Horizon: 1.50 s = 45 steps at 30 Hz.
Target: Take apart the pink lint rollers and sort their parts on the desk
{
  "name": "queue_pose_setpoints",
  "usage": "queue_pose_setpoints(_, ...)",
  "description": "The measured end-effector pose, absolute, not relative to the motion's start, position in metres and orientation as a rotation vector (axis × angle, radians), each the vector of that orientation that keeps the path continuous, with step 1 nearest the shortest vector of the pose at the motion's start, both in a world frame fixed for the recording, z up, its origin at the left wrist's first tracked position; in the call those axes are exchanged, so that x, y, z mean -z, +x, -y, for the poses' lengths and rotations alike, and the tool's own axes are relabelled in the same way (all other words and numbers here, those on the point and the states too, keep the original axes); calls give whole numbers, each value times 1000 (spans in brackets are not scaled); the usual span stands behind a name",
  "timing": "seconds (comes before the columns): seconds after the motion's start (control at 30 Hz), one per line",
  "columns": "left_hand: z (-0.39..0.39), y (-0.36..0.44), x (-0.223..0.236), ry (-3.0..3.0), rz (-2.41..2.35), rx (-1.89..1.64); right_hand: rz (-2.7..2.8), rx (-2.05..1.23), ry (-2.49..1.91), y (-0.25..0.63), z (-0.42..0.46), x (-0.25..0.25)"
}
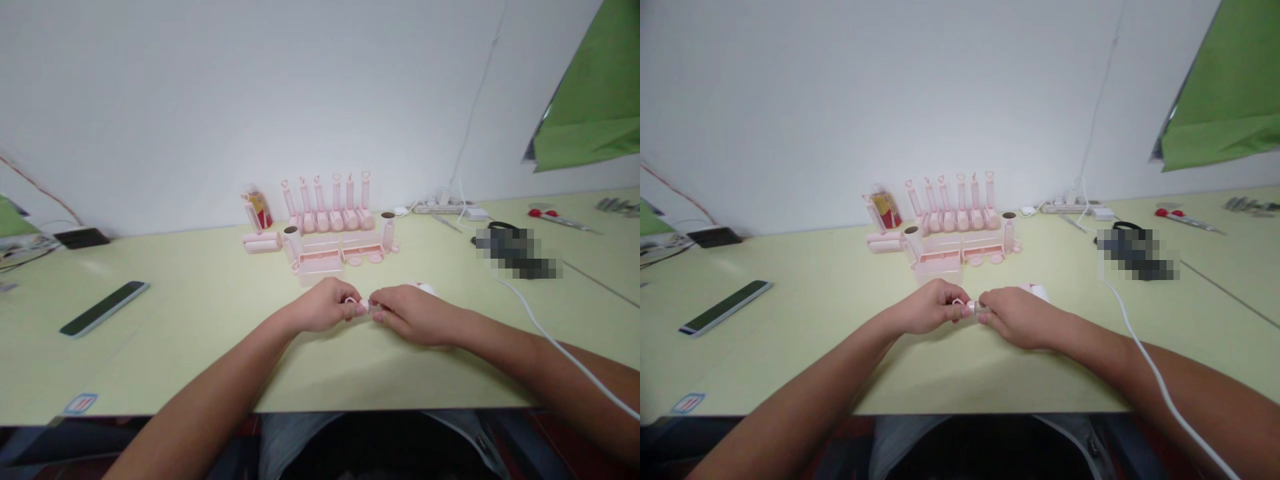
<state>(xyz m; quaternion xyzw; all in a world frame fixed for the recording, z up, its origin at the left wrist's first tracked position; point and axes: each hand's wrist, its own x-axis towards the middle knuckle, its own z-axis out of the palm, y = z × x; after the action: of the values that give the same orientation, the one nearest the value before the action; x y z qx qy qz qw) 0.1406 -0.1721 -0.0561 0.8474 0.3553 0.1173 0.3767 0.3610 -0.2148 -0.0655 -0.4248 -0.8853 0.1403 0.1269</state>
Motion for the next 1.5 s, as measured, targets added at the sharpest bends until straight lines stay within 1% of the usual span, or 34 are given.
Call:
queue_pose_setpoints(0.17, 177, 142, 56, 2211, -892, -320, 2583, -434, -1218, 360, 217, 62)
queue_pose_setpoints(0.37, 181, 145, 54, 2377, -901, -255, 2641, -429, -1185, 360, 217, 70)
queue_pose_setpoints(0.5, 180, 146, 57, 2391, -888, -318, 2585, -403, -1198, 362, 215, 68)
queue_pose_setpoints(0.67, 180, 143, 53, 2570, -789, -442, 2497, -530, -1141, 363, 213, 61)
queue_pose_setpoints(1.07, 183, 145, 61, 3052, -623, -370, 2517, -706, -1182, 373, 214, 59)
queue_pose_setpoints(1.17, 183, 146, 63, 3125, -586, -407, 2509, -764, -1155, 376, 214, 57)
queue_pose_setpoints(1.23, 180, 145, 63, 3072, -580, -460, 2484, -767, -1149, 377, 212, 56)
queue_pose_setpoints(1.33, 171, 140, 62, 2948, -709, -572, 2421, -726, -1153, 377, 209, 58)
queue_pose_setpoints(1.43, 155, 129, 65, 2903, -1090, -642, 2333, -646, -1151, 378, 205, 61)
queue_pose_setpoints(1.5, 145, 121, 70, 2877, -1365, -573, 2245, -596, -1154, 380, 203, 64)
